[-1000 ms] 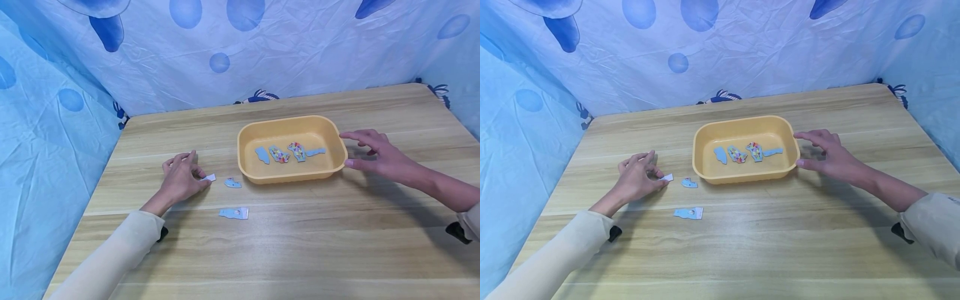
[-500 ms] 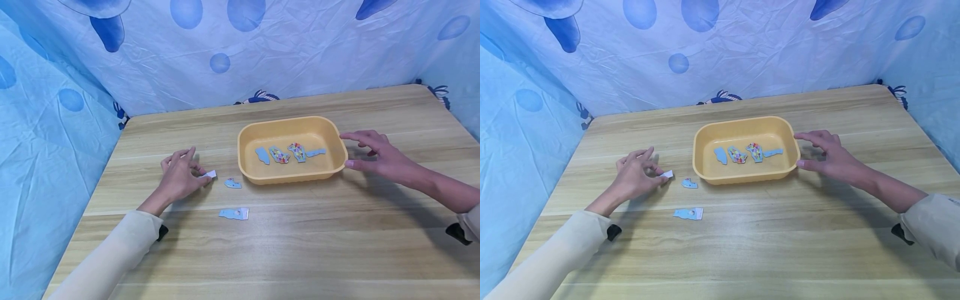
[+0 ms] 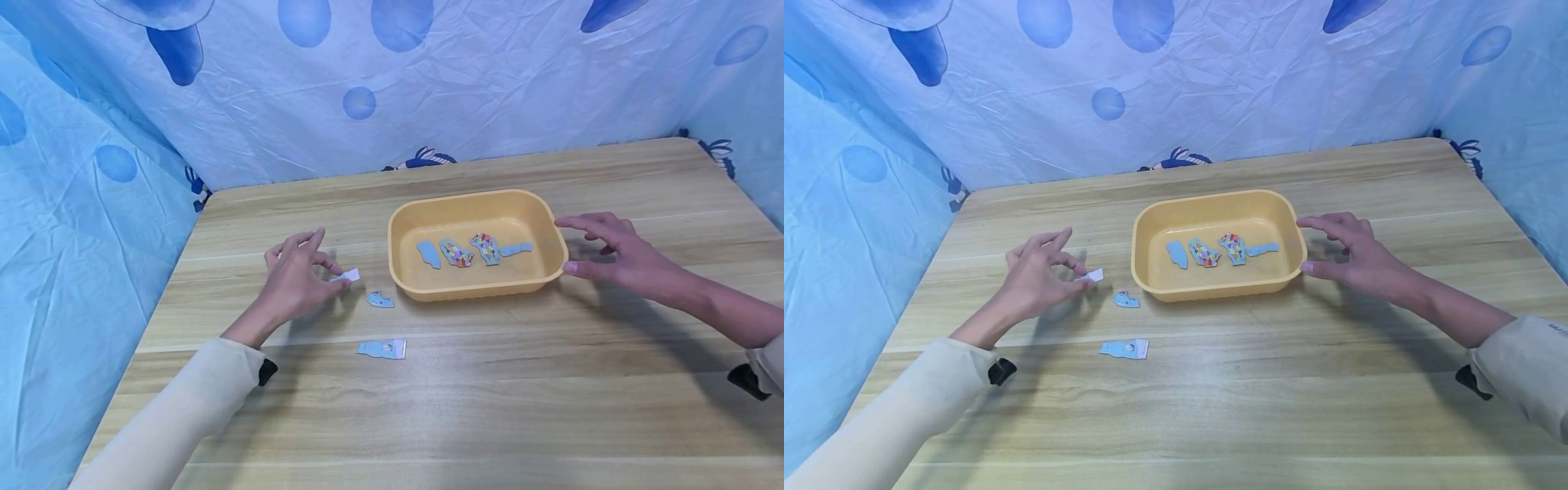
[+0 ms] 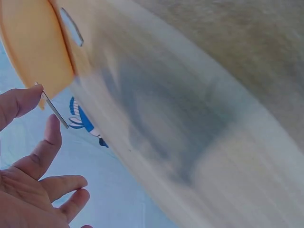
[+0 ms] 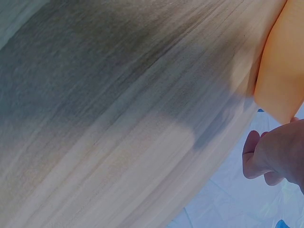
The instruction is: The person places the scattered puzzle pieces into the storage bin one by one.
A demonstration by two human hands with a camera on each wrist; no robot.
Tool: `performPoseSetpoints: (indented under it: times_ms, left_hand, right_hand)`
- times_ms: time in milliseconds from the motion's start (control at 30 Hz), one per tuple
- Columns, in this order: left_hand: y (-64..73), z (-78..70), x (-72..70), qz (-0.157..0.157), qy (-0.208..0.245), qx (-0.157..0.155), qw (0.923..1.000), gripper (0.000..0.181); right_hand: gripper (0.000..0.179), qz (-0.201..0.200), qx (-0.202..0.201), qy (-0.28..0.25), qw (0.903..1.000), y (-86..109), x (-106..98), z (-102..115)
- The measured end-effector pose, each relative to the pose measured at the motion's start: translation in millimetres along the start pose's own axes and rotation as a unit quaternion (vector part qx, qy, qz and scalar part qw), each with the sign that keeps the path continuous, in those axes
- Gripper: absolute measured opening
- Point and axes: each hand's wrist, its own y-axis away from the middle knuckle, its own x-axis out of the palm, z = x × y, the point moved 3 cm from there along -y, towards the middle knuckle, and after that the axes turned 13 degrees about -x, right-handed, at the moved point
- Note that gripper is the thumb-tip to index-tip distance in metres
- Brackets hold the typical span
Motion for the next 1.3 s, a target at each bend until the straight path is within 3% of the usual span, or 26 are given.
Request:
performPoseSetpoints:
  times_ms: [633, 1300]
  left_hand:
    - [-3.2, -35.9, -12.5, -0.003, 0.011, 0.044, 0.9989, 0.017]
    - [-8.0, -79.5, -14.0, -0.001, -0.003, 0.077, 0.9970, 0.020]
  right_hand:
    - [0.066, 0.006, 0.007, -0.001, 1.0000, -2.9, 0.1, 0.5]
    - [0.066, 0.005, 0.009, 0.002, 0.9999, -0.1, -0.3, 1.7]
